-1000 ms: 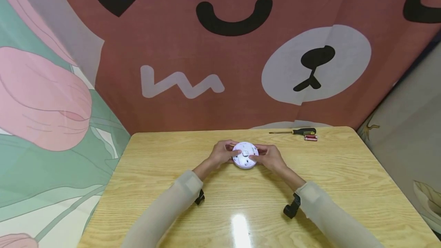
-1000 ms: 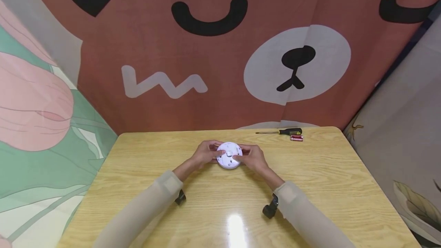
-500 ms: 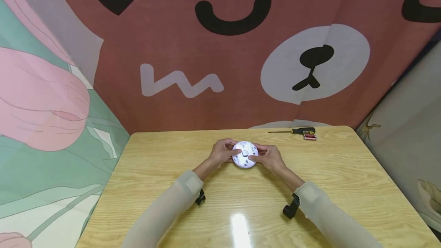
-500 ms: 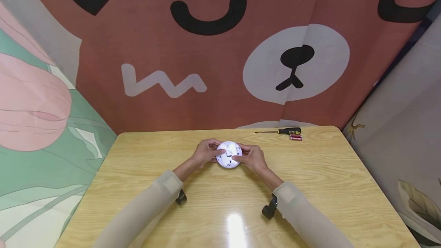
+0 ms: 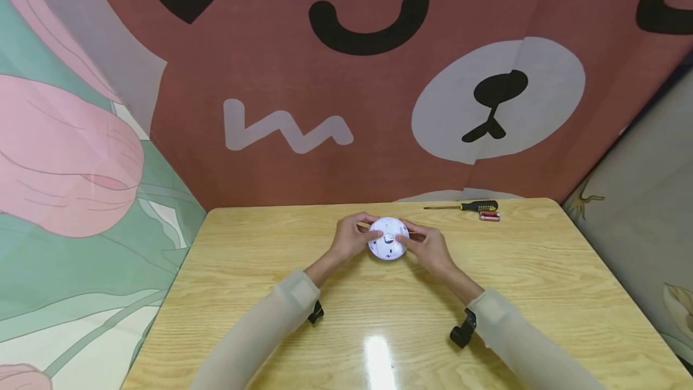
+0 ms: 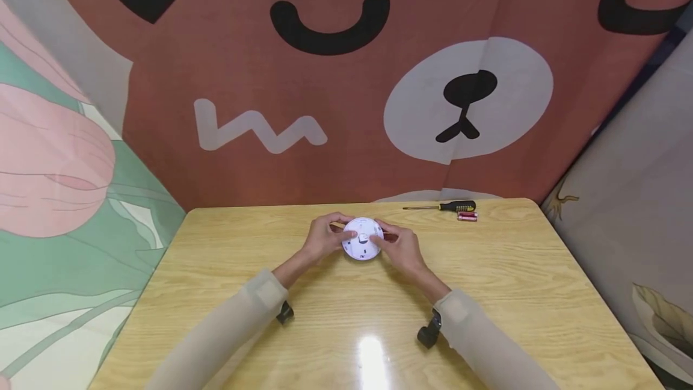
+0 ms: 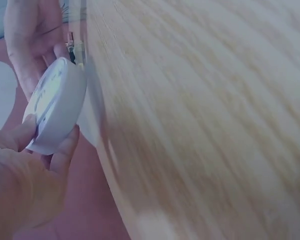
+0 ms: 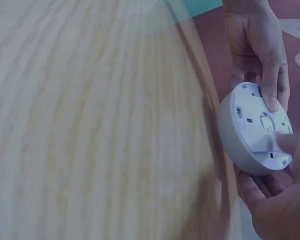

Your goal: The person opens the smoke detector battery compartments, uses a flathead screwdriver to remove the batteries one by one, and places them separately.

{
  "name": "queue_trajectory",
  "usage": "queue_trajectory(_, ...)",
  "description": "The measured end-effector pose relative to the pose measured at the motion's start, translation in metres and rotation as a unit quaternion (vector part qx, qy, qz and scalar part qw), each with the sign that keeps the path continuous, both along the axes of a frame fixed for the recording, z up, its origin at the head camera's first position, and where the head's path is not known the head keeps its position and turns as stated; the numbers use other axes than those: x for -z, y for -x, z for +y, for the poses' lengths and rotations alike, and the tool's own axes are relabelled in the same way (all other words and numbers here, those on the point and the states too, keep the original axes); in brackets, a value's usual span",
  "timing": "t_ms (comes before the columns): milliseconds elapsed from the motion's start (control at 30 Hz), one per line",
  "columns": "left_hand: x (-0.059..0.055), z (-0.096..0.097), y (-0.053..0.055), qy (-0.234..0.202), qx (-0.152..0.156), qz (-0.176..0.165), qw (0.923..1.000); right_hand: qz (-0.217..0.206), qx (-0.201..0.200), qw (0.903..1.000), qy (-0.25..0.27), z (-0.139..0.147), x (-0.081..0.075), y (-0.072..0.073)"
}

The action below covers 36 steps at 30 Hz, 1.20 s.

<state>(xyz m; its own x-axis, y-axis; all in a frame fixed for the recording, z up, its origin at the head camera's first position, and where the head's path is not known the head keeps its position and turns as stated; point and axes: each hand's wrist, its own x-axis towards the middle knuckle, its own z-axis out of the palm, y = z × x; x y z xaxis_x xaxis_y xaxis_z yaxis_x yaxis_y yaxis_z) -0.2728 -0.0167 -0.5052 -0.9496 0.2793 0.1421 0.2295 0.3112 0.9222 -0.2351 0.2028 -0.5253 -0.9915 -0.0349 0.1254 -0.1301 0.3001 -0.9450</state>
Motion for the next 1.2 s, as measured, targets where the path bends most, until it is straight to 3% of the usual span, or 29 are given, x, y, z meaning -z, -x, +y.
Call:
queue_trajectory(100,-0.003,0.001,-0.001,0.031,0.003,0.058,0.9978,-0.029,-0.005,0.9990,0.032,0.003,-0.005,0.002)
queue_trajectory(233,-0.002,0.002,-0.003,0.054,0.006,0.129,0.9901,-0.113,-0.023,0.9888,0.094,0.006,-0.017,0.007)
queue_trajectory(433,-0.002,0.004,-0.006,0.062,0.029,0.241,0.9682,-0.204,-0.054,0.9698,0.122,0.012,-0.028,0.015)
queue_trajectory(533,-0.001,0.005,-0.008,0.065,0.043,0.269,0.9598,-0.223,-0.082,0.9631,0.126,0.014,-0.029,0.017)
queue_trajectory(667,0.000,0.005,-0.009,0.065,0.053,0.285,0.9550,-0.228,-0.111,0.9588,0.127,0.015,-0.029,0.018)
queue_trajectory(933,0.004,0.001,-0.007,0.028,0.069,0.300,0.9510,-0.209,-0.105,0.9604,0.152,0.014,-0.027,0.016)
queue_trajectory(1067,0.005,-0.001,-0.005,-0.001,0.081,0.262,0.9618,-0.174,-0.085,0.9723,0.130,0.014,-0.025,0.015)
queue_trajectory(1200,0.004,-0.003,-0.004,-0.029,0.082,0.163,0.9828,-0.117,-0.056,0.9895,0.065,0.013,-0.024,0.015)
